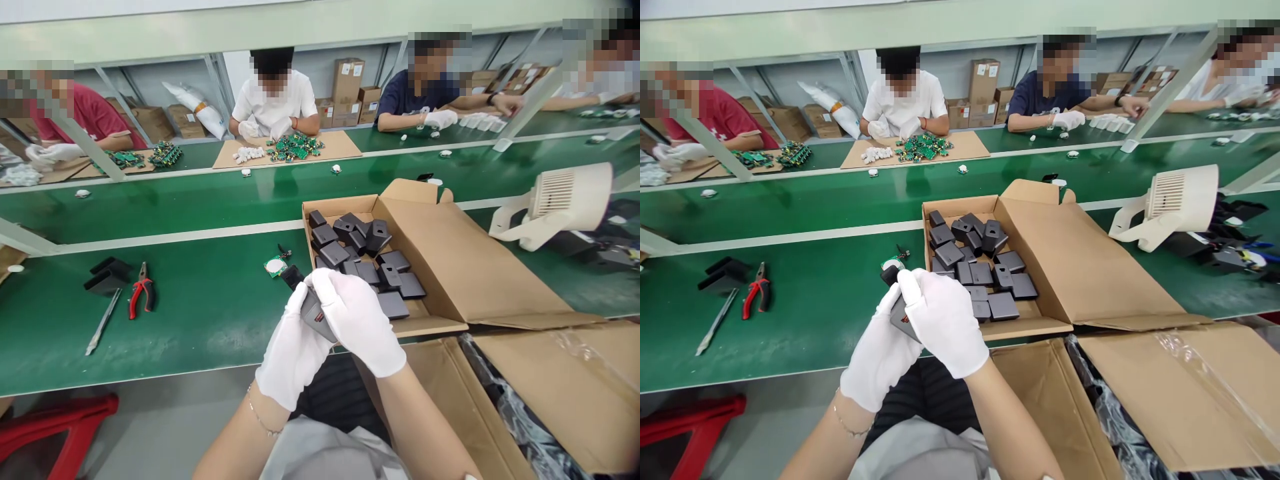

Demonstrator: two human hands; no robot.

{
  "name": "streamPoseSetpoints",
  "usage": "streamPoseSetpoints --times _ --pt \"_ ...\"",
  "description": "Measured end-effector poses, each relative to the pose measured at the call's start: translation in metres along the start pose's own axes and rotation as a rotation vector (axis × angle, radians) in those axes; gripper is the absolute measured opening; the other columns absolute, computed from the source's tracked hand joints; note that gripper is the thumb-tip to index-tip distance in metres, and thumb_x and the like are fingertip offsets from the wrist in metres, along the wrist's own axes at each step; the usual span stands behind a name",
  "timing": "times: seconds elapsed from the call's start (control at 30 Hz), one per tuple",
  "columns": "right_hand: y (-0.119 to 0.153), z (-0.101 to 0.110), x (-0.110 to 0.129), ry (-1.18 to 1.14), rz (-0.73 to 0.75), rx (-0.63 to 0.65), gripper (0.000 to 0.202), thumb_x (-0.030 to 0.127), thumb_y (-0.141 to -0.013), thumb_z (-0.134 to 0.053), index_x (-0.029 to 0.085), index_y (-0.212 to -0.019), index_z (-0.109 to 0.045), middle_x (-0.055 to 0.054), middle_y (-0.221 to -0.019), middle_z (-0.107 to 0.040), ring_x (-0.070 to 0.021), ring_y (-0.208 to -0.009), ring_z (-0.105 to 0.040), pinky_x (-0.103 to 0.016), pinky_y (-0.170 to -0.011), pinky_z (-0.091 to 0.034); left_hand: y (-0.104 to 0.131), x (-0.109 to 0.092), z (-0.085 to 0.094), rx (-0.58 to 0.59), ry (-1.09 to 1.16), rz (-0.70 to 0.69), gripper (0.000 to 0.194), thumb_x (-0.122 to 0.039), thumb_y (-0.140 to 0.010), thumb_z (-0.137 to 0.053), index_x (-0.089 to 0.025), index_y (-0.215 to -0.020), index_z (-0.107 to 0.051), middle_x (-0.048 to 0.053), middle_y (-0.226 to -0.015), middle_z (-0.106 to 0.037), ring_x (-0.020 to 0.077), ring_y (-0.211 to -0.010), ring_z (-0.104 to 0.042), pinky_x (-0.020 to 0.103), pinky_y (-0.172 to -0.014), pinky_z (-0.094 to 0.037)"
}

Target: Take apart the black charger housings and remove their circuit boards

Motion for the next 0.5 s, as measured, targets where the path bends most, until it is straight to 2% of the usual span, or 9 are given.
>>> streamPoseSetpoints --times 0.17,0.4,0.5 --pt "-0.0040 0.0025 0.0063 0.111 0.066 -0.024 0.037 0.031 -0.100 -0.030 0.022 -0.074 -0.055 0.001 -0.070 -0.063 -0.0141 -0.065 -0.057 -0.026 -0.057 -0.032 0.0022 -0.0009 -0.0036 0.000 0.059 -0.001 0.031 -0.026 -0.100 -0.047 -0.016 -0.083 -0.070 0.000 -0.074 -0.073 0.0110 -0.064 -0.069 0.019 -0.059 -0.058" --pt "-0.0013 0.0033 0.0064 0.164 0.204 -0.075 0.034 0.026 -0.099 -0.028 0.020 -0.075 -0.052 -0.001 -0.073 -0.062 -0.0142 -0.064 -0.057 -0.026 -0.056 -0.034 0.0017 0.0040 -0.0043 -0.047 0.042 0.037 0.028 -0.028 -0.099 -0.049 -0.016 -0.084 -0.070 0.001 -0.075 -0.072 0.0113 -0.063 -0.068 0.020 -0.059 -0.058" --pt "-0.0032 0.0063 0.0057 0.107 0.180 -0.071 0.036 0.026 -0.099 -0.029 0.021 -0.075 -0.056 0.000 -0.071 -0.063 -0.0141 -0.063 -0.059 -0.026 -0.056 -0.037 0.0009 0.0009 -0.0063 -0.009 0.003 -0.002 0.024 -0.027 -0.097 -0.051 -0.017 -0.086 -0.070 0.001 -0.079 -0.072 0.0108 -0.064 -0.067 0.018 -0.057 -0.055"
Point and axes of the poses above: each hand's wrist, its own y-axis away from the middle knuckle, its own z-axis out of the back of the hand, x = y × z, the point moved 5 cm from there along -y, towards the middle knuckle
